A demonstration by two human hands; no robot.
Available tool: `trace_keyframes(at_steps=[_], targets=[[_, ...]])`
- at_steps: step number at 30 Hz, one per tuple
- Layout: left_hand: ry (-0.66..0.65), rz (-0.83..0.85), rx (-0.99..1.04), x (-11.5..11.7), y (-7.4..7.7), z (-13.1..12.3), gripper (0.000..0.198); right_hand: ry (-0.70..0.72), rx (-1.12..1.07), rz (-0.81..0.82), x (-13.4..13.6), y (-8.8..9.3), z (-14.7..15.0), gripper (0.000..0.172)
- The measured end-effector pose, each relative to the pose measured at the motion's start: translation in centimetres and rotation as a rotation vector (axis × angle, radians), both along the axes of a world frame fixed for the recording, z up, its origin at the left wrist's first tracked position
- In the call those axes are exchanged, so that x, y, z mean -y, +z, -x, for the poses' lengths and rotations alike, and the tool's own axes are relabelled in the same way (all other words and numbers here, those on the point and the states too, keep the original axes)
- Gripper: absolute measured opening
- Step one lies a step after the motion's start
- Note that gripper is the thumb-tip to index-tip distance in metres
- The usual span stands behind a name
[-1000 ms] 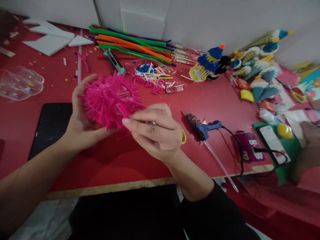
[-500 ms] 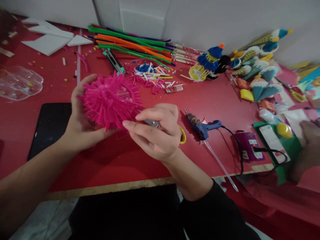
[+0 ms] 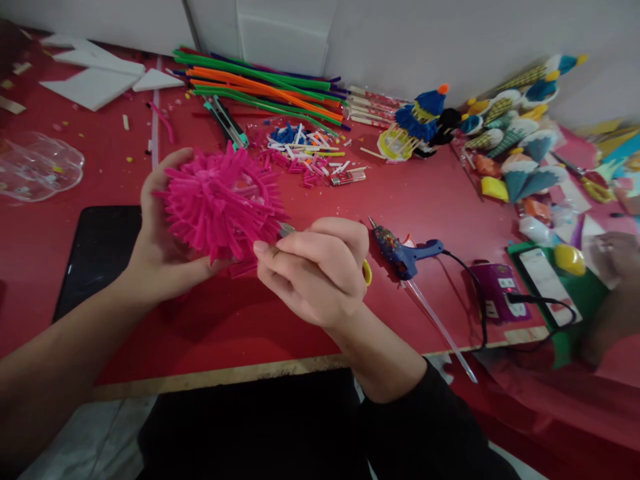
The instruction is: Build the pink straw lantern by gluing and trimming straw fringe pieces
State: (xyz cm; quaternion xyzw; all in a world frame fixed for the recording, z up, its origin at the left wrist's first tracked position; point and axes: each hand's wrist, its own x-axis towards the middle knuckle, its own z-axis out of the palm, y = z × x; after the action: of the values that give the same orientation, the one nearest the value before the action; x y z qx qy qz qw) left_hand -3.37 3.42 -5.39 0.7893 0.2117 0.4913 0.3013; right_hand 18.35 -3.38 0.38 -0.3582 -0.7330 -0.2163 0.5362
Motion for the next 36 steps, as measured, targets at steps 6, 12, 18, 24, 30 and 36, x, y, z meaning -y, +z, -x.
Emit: trace_keyframes(at_steps=[6,12,18,24,30,36], targets=[[-0.031,-0.005,0.018,0.0,-0.06,-0.02,0.121,-0.004,0.01,0.012,0.01,-0.08,0.04,0.016],[-0.036,-0.004,0.023,0.04,0.02,0.05,0.124,-0.035,-0.029,0.033,0.03,-0.28,0.27,0.017],[-0.056,0.025,0.019,-0.06,-0.04,0.0,0.125,-0.01,-0.049,0.072,0.03,-0.15,0.41,0.02],[-0.049,0.018,0.047,0.09,0.01,-0.11,0.125,0.062,-0.06,0.075,-0.42,-0.27,0.43,0.014],[-0.038,-0.023,0.033,-0.16,-0.18,-0.09,0.124,0.048,-0.024,0.029,-0.67,-0.53,0.29,0.009],[-0.053,-0.027,0.005,-0.19,-0.21,0.17,0.13,0.059,-0.025,0.01,-0.56,-0.69,0.26,0.014]])
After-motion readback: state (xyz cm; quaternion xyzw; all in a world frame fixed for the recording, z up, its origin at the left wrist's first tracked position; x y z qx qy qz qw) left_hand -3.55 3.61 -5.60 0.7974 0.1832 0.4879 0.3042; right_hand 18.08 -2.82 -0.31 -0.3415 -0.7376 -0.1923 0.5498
